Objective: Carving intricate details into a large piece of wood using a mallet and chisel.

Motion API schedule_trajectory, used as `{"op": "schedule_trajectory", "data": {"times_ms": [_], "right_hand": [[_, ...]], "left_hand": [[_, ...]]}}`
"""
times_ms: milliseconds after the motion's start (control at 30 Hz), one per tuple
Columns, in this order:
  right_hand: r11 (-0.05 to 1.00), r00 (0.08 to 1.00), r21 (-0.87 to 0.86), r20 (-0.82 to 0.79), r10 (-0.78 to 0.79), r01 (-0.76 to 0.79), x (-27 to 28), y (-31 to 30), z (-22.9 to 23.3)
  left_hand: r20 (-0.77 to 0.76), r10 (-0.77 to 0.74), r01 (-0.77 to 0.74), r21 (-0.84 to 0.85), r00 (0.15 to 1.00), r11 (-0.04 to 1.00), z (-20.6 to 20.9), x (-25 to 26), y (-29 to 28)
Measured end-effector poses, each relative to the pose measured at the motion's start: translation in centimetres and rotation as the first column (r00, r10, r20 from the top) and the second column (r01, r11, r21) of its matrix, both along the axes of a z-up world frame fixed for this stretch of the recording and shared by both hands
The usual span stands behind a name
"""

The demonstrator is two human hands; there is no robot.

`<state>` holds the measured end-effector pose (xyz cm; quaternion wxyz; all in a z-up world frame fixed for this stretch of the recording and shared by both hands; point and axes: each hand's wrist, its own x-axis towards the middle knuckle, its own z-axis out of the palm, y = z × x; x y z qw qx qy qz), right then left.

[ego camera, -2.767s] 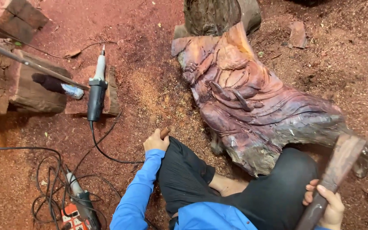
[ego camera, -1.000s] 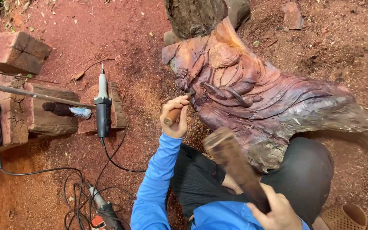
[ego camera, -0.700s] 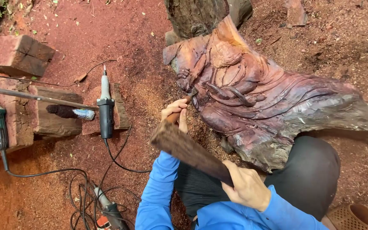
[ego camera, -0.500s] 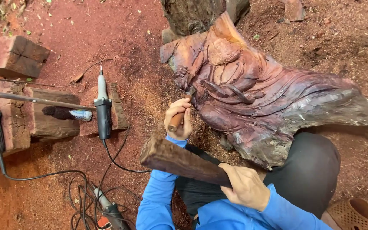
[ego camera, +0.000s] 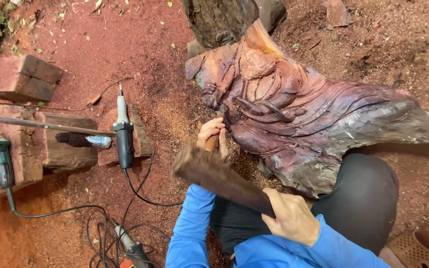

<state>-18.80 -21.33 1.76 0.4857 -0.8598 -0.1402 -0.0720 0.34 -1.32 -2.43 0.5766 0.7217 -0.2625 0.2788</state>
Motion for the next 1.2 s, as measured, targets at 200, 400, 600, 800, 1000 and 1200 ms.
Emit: {"op": "schedule_trajectory", "data": {"times_ms": [200,400,600,800,1000,1200], "right_hand": [[0.996,0.999,-0.085,-0.051,-0.01,0.005,0.2,-0.1,-0.7],[0.993,0.995,-0.119,-0.102,-0.023,0.011,-0.5,0.1,-1.8],[0.998,0.994,-0.031,-0.094,-0.054,0.052,-1.5,0.0,-1.2],[0.984,0.991,0.177,-0.132,0.026,-0.002,-3.2,-0.2,-0.6],[0.98,0.996,0.175,0.008,0.092,-0.092,-4.1,0.4,-1.9],[0.972,0.991,0.194,0.061,0.122,-0.131,-2.8,-0.5,-0.1]], "left_hand": [[0.023,0.013,-0.012,-0.023,1.0,1.0,0.8,0.6,-0.6],[-0.033,0.028,-0.028,-0.005,0.999,1.0,0.0,0.1,-0.1],[0.132,0.355,-0.377,0.407,0.925,0.832,6.0,-2.2,-1.4],[0.021,0.065,-0.063,-0.054,0.998,0.997,4.4,-2.0,-0.4],[0.01,0.008,-0.008,-0.034,1.0,0.999,3.6,-1.2,-0.3],[0.093,0.069,-0.083,0.157,0.993,0.984,2.4,-1.1,-0.5]]}}
